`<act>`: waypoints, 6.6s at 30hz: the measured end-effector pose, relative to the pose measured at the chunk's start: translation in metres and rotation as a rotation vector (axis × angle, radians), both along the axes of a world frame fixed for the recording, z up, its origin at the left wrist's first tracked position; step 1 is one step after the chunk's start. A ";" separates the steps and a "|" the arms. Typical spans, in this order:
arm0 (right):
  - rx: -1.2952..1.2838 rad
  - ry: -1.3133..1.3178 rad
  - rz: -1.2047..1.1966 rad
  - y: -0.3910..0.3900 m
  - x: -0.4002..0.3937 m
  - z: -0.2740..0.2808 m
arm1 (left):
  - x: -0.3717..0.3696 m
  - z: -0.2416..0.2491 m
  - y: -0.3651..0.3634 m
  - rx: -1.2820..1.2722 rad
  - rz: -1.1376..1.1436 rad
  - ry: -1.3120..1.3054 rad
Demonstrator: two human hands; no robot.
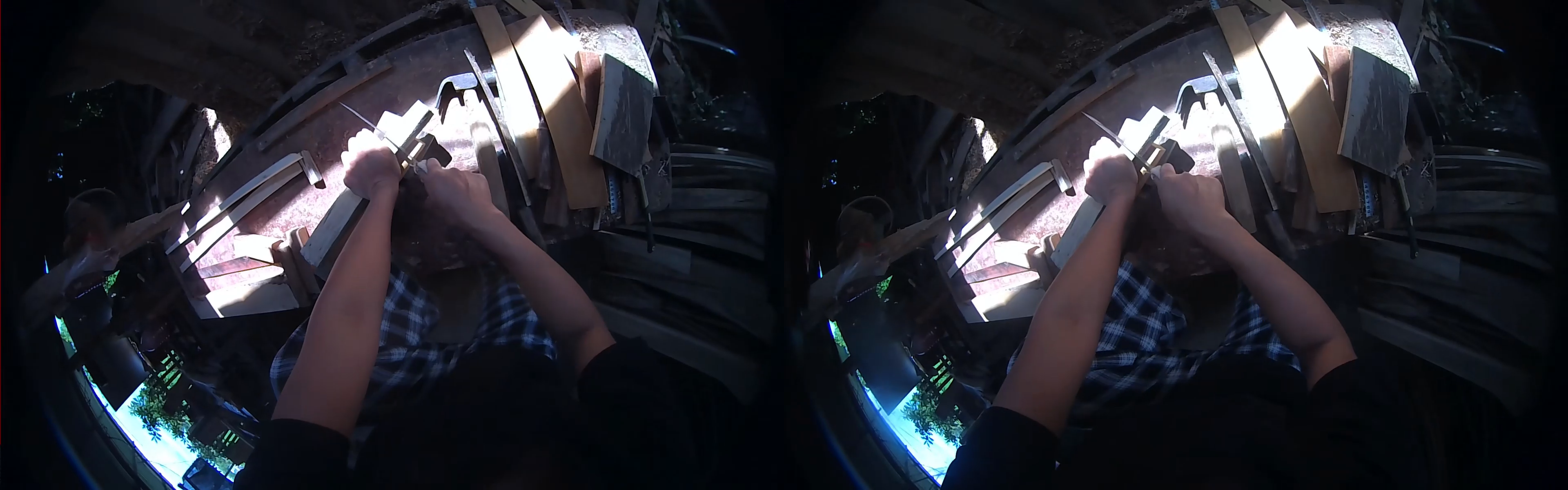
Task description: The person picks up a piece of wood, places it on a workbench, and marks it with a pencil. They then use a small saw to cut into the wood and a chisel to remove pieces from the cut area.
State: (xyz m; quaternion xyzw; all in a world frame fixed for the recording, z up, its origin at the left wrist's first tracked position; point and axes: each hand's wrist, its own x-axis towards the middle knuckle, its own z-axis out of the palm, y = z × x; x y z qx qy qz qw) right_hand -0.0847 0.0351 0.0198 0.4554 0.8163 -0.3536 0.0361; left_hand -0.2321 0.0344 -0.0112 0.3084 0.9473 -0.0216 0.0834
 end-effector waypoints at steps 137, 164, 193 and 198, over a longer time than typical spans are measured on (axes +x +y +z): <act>0.005 -0.068 0.004 -0.003 0.009 0.003 | -0.010 -0.029 -0.001 0.074 -0.189 0.179; 0.056 -0.024 0.049 0.000 0.012 0.011 | -0.007 -0.023 0.002 0.094 -0.171 0.162; -0.131 -0.254 -0.018 -0.025 0.040 0.049 | -0.008 -0.016 -0.002 0.067 -0.135 0.113; -0.040 -0.104 -0.026 0.002 -0.004 0.000 | -0.008 -0.024 -0.001 0.104 -0.176 0.158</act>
